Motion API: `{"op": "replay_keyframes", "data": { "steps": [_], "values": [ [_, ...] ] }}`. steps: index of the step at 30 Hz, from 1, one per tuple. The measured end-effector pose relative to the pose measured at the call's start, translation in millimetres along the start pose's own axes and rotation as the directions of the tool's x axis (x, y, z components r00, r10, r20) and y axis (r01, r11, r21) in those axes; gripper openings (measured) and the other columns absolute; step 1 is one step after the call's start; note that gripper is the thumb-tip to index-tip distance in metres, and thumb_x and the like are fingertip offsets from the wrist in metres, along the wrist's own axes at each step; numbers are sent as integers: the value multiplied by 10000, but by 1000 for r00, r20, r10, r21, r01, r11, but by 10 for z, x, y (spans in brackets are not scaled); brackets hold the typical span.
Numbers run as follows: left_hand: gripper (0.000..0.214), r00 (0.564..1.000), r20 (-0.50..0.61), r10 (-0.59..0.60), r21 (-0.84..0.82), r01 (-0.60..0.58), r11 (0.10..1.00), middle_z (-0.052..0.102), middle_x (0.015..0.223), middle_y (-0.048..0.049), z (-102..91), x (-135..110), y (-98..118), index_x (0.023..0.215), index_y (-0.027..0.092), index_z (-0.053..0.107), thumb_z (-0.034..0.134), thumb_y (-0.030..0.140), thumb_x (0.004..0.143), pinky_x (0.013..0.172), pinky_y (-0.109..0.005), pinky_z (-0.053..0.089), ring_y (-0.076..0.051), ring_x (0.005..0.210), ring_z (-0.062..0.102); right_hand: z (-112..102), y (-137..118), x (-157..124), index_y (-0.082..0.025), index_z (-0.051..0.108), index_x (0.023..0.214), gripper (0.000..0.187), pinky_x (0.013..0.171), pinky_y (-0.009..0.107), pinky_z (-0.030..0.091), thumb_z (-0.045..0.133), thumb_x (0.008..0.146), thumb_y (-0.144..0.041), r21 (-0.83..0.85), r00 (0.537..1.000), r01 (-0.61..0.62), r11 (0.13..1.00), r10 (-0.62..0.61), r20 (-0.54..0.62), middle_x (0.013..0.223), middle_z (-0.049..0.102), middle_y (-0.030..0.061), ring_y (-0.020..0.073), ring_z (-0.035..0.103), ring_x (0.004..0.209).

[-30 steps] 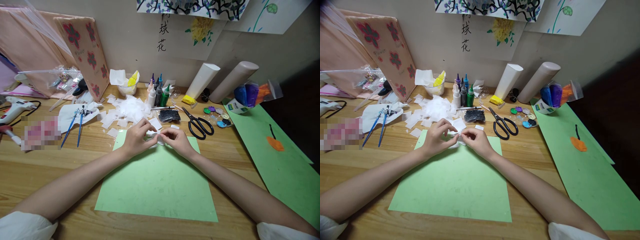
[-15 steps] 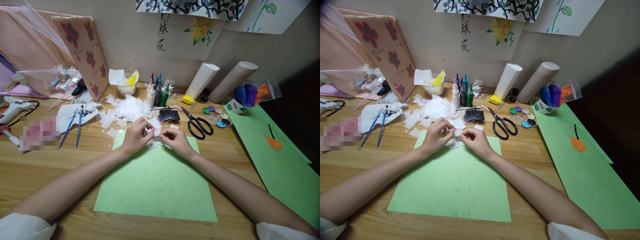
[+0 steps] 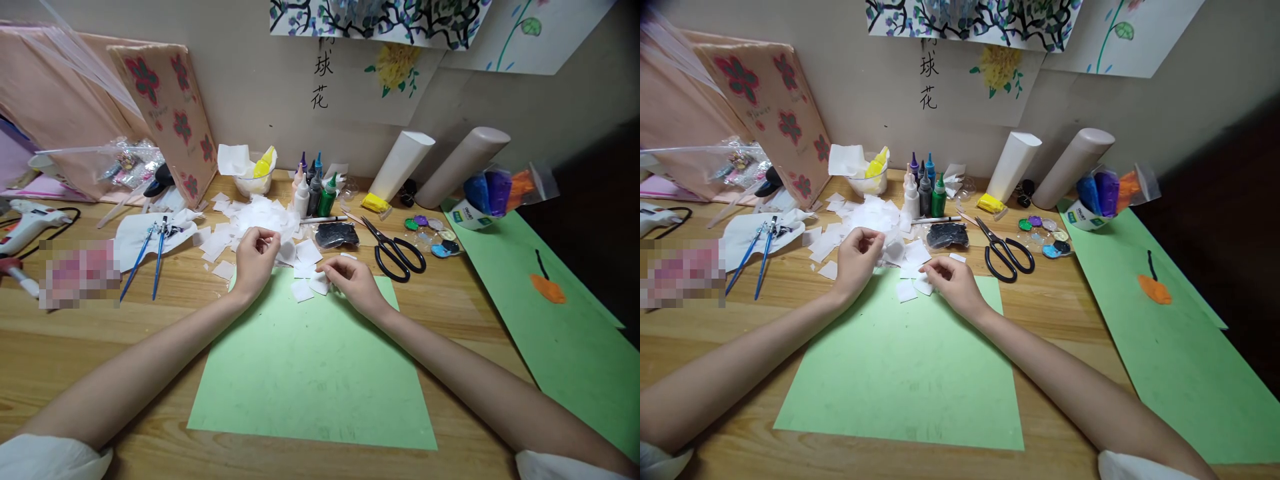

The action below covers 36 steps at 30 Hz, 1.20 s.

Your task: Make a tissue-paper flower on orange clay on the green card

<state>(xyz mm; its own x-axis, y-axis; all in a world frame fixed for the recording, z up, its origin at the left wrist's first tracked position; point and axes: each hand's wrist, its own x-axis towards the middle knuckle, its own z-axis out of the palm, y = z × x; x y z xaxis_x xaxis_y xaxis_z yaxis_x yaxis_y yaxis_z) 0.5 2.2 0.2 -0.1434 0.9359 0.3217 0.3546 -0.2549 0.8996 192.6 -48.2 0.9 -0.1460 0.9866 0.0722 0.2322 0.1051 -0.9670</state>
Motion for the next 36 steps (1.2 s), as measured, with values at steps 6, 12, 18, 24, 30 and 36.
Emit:
{"op": "replay_keyframes", "data": {
  "steps": [6, 12, 18, 24, 30, 36],
  "values": [
    [65, 841, 302, 448, 49, -483, 874, 502, 688, 9, -1, -188, 165, 757, 169, 584, 595, 206, 810, 568, -235, 365, -101, 612, 448, 8, 6, -3, -150, 646, 841, 270, 566, 240, 386, 570, 827, -409, 14, 999, -22, 1000, 21, 45, 697, 586, 15, 130, 513, 625],
    [47, 824, 319, 468, -12, -490, 872, 507, 703, 8, -4, -215, 186, 786, 176, 564, 575, 194, 828, 577, -236, 374, -102, 628, 459, 14, 31, 9, -152, 637, 773, 191, 579, 239, 371, 585, 824, -329, -21, 998, 15, 1000, -14, 61, 705, 588, 13, 127, 500, 637],
    [59, 996, -64, 69, 0, -69, 998, 496, 736, 11, 3, -37, 18, 834, 185, 490, 502, 228, 872, 587, -232, 377, -103, 640, 456, 9, 5, -6, -142, 625, 719, 221, 541, 233, 333, 607, 806, -345, -23, 998, -12, 1000, 13, 59, 661, 563, 2, 110, 464, 591],
    [195, 976, -89, 199, 159, -183, 970, 501, 1001, -51, -2, -60, 14, 998, 195, 479, 553, 160, 821, 730, -287, 410, -144, 825, 480, 20, -1, -4, -135, 671, 718, 258, 513, 240, 324, 658, 753, -391, -46, 998, -54, 997, 53, -18, 649, 597, 19, 116, 463, 566],
    [120, 739, 362, 568, 179, -654, 735, 572, 880, -46, -20, -283, 206, 896, 195, 591, 605, 283, 815, 728, -306, 406, -173, 845, 523, 9, -12, 0, -143, 698, 712, 307, 522, 246, 375, 643, 765, -440, 26, 998, -42, 999, 41, 52, 614, 619, 25, 133, 518, 566],
    [75, 722, 412, 555, 225, -671, 706, 602, 800, -17, -2, -288, 159, 816, 210, 647, 600, 266, 802, 692, -291, 365, -145, 760, 541, -20, -2, 11, -150, 671, 631, 350, 527, 239, 360, 595, 819, -434, 17, 996, -16, 1000, 15, 92, 577, 586, 8, 115, 492, 554]
  ]
}}
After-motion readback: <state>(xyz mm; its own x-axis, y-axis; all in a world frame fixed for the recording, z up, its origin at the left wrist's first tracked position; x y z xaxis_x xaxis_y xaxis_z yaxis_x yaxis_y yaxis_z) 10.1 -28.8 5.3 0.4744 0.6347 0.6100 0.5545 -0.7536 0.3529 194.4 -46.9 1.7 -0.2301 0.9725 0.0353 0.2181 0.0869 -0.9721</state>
